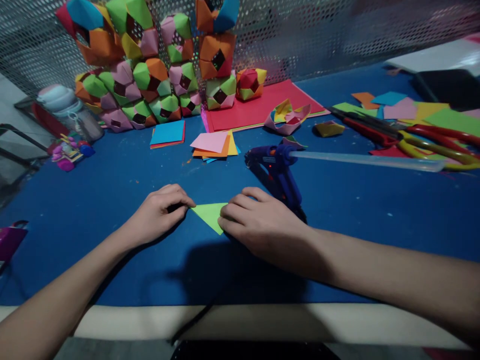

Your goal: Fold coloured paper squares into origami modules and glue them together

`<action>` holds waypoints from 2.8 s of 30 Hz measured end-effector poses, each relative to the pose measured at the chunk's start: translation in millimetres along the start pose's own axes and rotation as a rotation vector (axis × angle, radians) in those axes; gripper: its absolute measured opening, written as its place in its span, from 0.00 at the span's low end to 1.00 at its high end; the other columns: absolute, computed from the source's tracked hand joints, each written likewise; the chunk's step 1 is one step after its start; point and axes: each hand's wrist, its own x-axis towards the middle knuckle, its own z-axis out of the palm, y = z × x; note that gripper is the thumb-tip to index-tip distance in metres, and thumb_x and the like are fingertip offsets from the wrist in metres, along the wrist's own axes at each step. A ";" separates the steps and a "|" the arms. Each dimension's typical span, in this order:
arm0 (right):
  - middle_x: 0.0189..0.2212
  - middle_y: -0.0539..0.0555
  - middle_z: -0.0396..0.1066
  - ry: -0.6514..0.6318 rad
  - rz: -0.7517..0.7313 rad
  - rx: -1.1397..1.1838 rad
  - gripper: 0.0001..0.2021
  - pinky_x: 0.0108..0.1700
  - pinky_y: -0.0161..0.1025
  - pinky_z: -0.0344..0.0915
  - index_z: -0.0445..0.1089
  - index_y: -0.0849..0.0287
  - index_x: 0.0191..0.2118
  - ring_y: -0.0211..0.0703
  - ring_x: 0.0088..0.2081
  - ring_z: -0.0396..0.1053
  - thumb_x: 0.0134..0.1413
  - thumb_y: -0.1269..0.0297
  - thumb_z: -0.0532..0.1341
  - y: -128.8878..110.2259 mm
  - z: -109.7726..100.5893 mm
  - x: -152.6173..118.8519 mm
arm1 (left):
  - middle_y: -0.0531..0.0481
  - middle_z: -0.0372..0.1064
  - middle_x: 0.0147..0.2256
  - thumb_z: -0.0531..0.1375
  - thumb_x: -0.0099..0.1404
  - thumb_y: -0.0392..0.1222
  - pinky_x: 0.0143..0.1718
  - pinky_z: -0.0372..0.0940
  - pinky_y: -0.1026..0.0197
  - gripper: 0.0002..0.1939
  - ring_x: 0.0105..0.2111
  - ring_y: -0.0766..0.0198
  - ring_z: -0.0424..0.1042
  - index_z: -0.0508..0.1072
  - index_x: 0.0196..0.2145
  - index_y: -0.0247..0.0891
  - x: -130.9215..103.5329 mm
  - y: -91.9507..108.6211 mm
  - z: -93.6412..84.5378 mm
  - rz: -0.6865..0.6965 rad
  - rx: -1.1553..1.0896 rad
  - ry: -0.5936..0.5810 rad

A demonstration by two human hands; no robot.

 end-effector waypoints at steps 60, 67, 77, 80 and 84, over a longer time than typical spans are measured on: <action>0.38 0.65 0.72 -0.146 0.055 -0.169 0.09 0.33 0.42 0.50 0.67 0.67 0.39 0.47 0.30 0.67 0.56 0.76 0.51 -5.3 -12.5 0.8 | 0.40 0.70 0.39 0.49 0.67 0.37 0.34 0.64 0.56 0.11 0.34 0.57 0.65 0.70 0.34 0.32 -8.4 45.3 40.2 0.174 0.767 0.024; 0.27 0.65 0.73 -0.267 0.147 -0.195 0.10 0.30 0.40 0.47 0.70 0.69 0.31 0.45 0.25 0.67 0.53 0.79 0.51 -12.9 -24.3 -4.1 | 0.43 0.67 0.29 0.48 0.67 0.45 0.32 0.62 0.56 0.16 0.31 0.56 0.65 0.68 0.28 0.34 -15.4 43.1 36.7 0.096 0.841 0.066; 0.25 0.61 0.71 -0.201 0.231 -0.153 0.08 0.31 0.41 0.51 0.69 0.67 0.32 0.47 0.27 0.67 0.52 0.78 0.53 -12.9 -22.1 -3.4 | 0.45 0.65 0.29 0.46 0.67 0.52 0.32 0.58 0.55 0.20 0.32 0.56 0.64 0.69 0.29 0.37 -13.7 34.6 22.5 -0.051 0.806 0.043; 0.31 0.61 0.71 -0.019 0.256 -0.168 0.08 0.33 0.43 0.56 0.68 0.65 0.35 0.49 0.32 0.67 0.53 0.76 0.53 -14.1 -18.7 -0.6 | 0.45 0.65 0.30 0.46 0.67 0.50 0.32 0.58 0.55 0.19 0.32 0.57 0.64 0.69 0.30 0.37 -13.7 31.8 23.5 -0.045 0.777 0.040; 0.50 0.65 0.66 0.079 0.119 -0.103 0.14 0.41 0.47 0.60 0.65 0.68 0.48 0.53 0.44 0.65 0.56 0.72 0.52 -15.1 -8.0 2.0 | 0.45 0.66 0.33 0.46 0.67 0.46 0.36 0.60 0.55 0.16 0.34 0.58 0.64 0.69 0.32 0.36 -15.2 31.8 25.3 -0.031 0.707 0.038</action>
